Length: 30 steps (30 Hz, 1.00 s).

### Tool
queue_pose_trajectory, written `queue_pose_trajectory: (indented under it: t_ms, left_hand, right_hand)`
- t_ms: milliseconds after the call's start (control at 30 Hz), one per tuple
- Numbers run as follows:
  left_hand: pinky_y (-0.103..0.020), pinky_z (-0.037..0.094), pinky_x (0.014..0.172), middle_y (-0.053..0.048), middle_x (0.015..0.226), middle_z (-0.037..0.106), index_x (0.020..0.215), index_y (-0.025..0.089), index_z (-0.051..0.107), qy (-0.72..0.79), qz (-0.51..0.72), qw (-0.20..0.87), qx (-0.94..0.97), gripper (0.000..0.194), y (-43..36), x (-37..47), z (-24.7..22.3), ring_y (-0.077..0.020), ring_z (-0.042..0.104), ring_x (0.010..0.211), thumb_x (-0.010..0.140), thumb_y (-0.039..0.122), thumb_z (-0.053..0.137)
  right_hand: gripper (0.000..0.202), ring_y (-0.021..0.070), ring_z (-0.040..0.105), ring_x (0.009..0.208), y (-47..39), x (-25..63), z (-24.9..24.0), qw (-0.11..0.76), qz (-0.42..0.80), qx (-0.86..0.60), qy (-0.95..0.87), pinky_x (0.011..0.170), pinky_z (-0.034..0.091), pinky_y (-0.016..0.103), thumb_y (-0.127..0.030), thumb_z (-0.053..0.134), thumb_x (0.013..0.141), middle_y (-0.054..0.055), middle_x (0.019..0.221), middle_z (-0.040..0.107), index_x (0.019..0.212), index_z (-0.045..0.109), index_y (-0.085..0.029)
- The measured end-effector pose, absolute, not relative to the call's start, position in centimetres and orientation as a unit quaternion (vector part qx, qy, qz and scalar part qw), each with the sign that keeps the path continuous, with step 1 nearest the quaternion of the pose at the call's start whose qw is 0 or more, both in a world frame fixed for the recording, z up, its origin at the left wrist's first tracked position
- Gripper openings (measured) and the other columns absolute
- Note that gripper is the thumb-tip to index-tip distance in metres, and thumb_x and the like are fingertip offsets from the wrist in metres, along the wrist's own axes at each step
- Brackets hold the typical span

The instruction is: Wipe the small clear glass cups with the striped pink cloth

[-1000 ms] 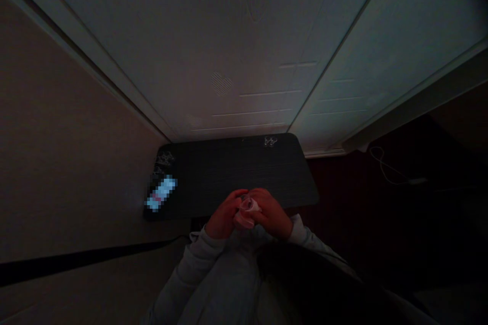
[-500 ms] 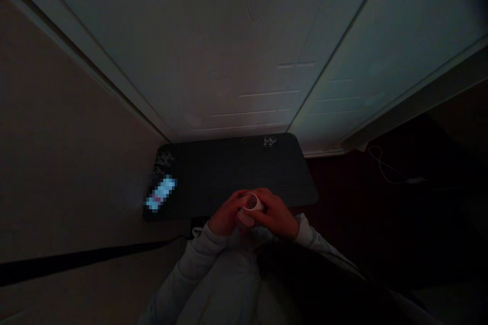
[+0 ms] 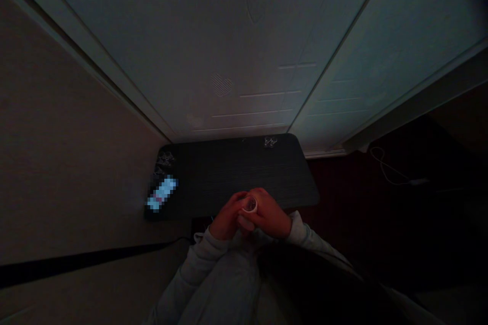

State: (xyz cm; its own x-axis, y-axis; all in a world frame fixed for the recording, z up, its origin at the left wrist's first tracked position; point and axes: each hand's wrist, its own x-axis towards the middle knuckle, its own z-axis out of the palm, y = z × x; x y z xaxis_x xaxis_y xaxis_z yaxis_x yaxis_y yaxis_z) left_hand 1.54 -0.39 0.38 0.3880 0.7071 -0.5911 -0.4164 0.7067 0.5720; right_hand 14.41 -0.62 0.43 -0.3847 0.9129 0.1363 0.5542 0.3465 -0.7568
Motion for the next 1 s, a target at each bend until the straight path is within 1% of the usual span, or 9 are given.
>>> queue_pose_trajectory:
  t_ms: [133,267,333,433,533,633,767,867,1000]
  left_hand:
    - [-0.022,0.038,0.053,-0.002,0.076,0.061,0.093,0.016,0.052,0.429,0.346,0.818,0.167,0.037,-0.5,1.3,0.4,-0.0132,0.056,0.063,0.060,0.028,0.065]
    - [-0.023,0.039,0.057,-0.002,0.076,0.061,0.097,0.017,0.050,0.421,0.350,0.820,0.163,0.041,-0.5,1.6,0.4,-0.0131,0.056,0.064,0.060,0.027,0.065]
    - [-0.024,0.038,0.058,-0.003,0.077,0.061,0.097,0.017,0.050,0.418,0.357,0.820,0.163,0.041,-0.5,1.9,0.4,-0.0134,0.056,0.065,0.060,0.028,0.064]
    - [-0.026,0.040,0.062,-0.003,0.079,0.061,0.094,0.016,0.052,0.418,0.385,0.807,0.161,0.039,-0.4,2.2,0.4,-0.0148,0.056,0.069,0.059,0.028,0.065]
    - [-0.029,0.040,0.066,-0.003,0.080,0.060,0.092,0.016,0.053,0.416,0.419,0.791,0.157,0.037,-0.2,2.2,0.4,-0.0160,0.055,0.072,0.060,0.031,0.065]
    - [-0.029,0.041,0.065,-0.003,0.081,0.059,0.091,0.016,0.054,0.411,0.437,0.784,0.159,0.038,-0.1,2.3,0.4,-0.0163,0.055,0.071,0.059,0.032,0.066]
    - [-0.029,0.041,0.066,-0.004,0.081,0.060,0.091,0.015,0.054,0.420,0.443,0.774,0.167,0.039,-0.3,3.4,0.2,-0.0167,0.056,0.072,0.059,0.033,0.067]
    - [-0.029,0.041,0.066,-0.004,0.081,0.060,0.091,0.015,0.054,0.430,0.442,0.768,0.174,0.040,-0.4,4.8,0.3,-0.0171,0.056,0.073,0.059,0.034,0.067]
    - [-0.028,0.040,0.066,-0.004,0.081,0.061,0.093,0.015,0.054,0.438,0.445,0.760,0.180,0.040,-0.2,6.4,1.0,-0.0168,0.056,0.073,0.059,0.033,0.067]
  right_hand:
    - [0.017,0.0163,0.049,0.069,-0.7,14.4,-0.4,0.280,0.295,-0.490,-0.771,0.067,0.036,0.030,-0.031,0.053,0.075,0.003,0.069,0.054,0.069,0.050,-0.016]
    - [0.018,0.0169,0.049,0.070,-0.8,14.9,-1.2,0.287,0.296,-0.476,-0.777,0.068,0.036,0.031,-0.032,0.049,0.078,0.003,0.071,0.054,0.069,0.052,-0.016]
    - [0.016,0.0174,0.050,0.075,-0.9,15.2,-1.3,0.310,0.317,-0.463,-0.768,0.072,0.037,0.033,-0.029,0.045,0.080,0.004,0.077,0.056,0.073,0.054,-0.017]
    - [0.016,0.0178,0.051,0.086,-1.1,15.9,-0.9,0.348,0.365,-0.445,-0.740,0.078,0.039,0.033,-0.027,0.045,0.081,0.006,0.089,0.058,0.088,0.056,-0.018]
    - [0.024,0.0182,0.048,0.099,-1.3,16.9,-0.6,0.364,0.399,-0.441,-0.717,0.086,0.038,0.034,-0.029,0.049,0.081,0.007,0.103,0.055,0.103,0.054,-0.021]
    - [0.028,0.0181,0.045,0.106,-1.2,17.9,-0.6,0.366,0.408,-0.434,-0.715,0.091,0.036,0.035,-0.028,0.048,0.082,0.007,0.112,0.052,0.109,0.054,-0.023]
    - [0.029,0.0185,0.048,0.103,-0.7,19.2,-0.3,0.362,0.404,-0.414,-0.731,0.090,0.037,0.037,-0.029,0.049,0.081,0.006,0.109,0.056,0.109,0.053,-0.024]
    - [0.028,0.0189,0.050,0.100,-0.3,20.1,0.3,0.364,0.402,-0.406,-0.735,0.088,0.038,0.036,-0.028,0.051,0.080,0.006,0.104,0.058,0.107,0.054,-0.023]
    - [0.026,0.0190,0.051,0.098,0.1,21.6,1.1,0.364,0.409,-0.407,-0.731,0.087,0.038,0.036,-0.027,0.053,0.079,0.005,0.102,0.059,0.104,0.055,-0.023]
